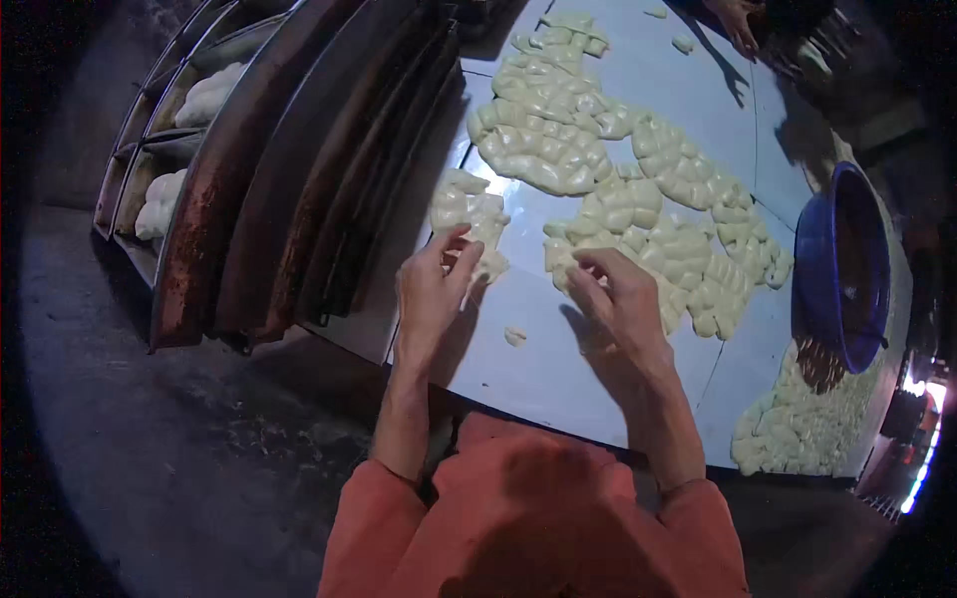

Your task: The person shapes dough pieces by hand, arranges them into loaves on the table, and places the shaped dough loaves into metal baking pans.

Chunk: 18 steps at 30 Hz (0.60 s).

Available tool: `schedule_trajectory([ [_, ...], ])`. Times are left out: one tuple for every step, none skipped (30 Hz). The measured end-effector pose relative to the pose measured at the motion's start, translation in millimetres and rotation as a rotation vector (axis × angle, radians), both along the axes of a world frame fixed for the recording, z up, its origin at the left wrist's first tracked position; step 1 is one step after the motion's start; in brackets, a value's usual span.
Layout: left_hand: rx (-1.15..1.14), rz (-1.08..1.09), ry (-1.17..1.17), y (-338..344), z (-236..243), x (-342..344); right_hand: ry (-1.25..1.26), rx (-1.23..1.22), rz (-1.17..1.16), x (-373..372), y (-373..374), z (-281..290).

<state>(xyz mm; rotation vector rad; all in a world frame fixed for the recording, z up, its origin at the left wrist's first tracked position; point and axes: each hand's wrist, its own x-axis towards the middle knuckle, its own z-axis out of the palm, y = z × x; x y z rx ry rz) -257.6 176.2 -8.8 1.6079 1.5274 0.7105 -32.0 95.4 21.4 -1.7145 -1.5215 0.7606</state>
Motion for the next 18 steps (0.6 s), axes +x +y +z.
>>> schedule_trajectory([
  [0.032,0.030,0.071,14,-4,-9,0.003,0.045,0.038,-11,29,-12],
  [0.042,0.046,0.063,26,-14,-14,0.000,0.088,0.073,-20,56,-29],
  [0.062,0.065,0.010,37,-24,-20,-0.035,0.123,0.122,-31,81,-35],
  [0.083,0.085,-0.040,46,-29,-27,-0.068,0.157,0.172,-43,103,-41],
  [-0.052,0.077,-0.267,52,-17,-18,-0.081,0.161,0.173,-48,121,-48],
  [-0.041,0.091,-0.273,58,-26,-19,-0.202,0.246,0.218,-58,138,-51],
  [-0.015,0.093,-0.202,65,-43,-22,-0.321,0.333,0.261,-68,152,-53],
  [0.005,0.091,-0.134,70,-47,-21,-0.412,0.317,0.291,-77,162,-54],
  [0.135,0.018,-0.149,72,-48,-20,-0.498,0.255,0.351,-79,174,-62],
  [0.258,0.006,-0.088,75,-55,-17,-0.585,0.192,0.409,-80,183,-69],
  [0.164,0.023,-0.096,76,-44,-8,-0.593,0.190,0.414,-76,188,-73],
  [0.073,0.047,-0.098,76,-30,-6,-0.530,0.302,0.471,-70,191,-73],
  [0.074,0.057,-0.102,79,-36,-8,-0.465,0.412,0.526,-64,194,-74],
  [0.033,0.056,-0.108,81,-46,-12,-0.309,0.428,0.504,-63,193,-73],
  [-0.011,0.049,-0.119,84,-51,-14,0.018,0.092,0.423,-61,191,-63],
  [-0.012,0.056,-0.125,85,-56,-16,0.339,-0.246,0.323,-59,188,-52],
  [-0.095,0.038,-0.278,85,-57,-17,0.428,-0.154,0.293,-60,187,-46],
  [-0.179,0.018,-0.431,84,-57,-18,0.425,-0.156,0.296,-61,185,-41],
])
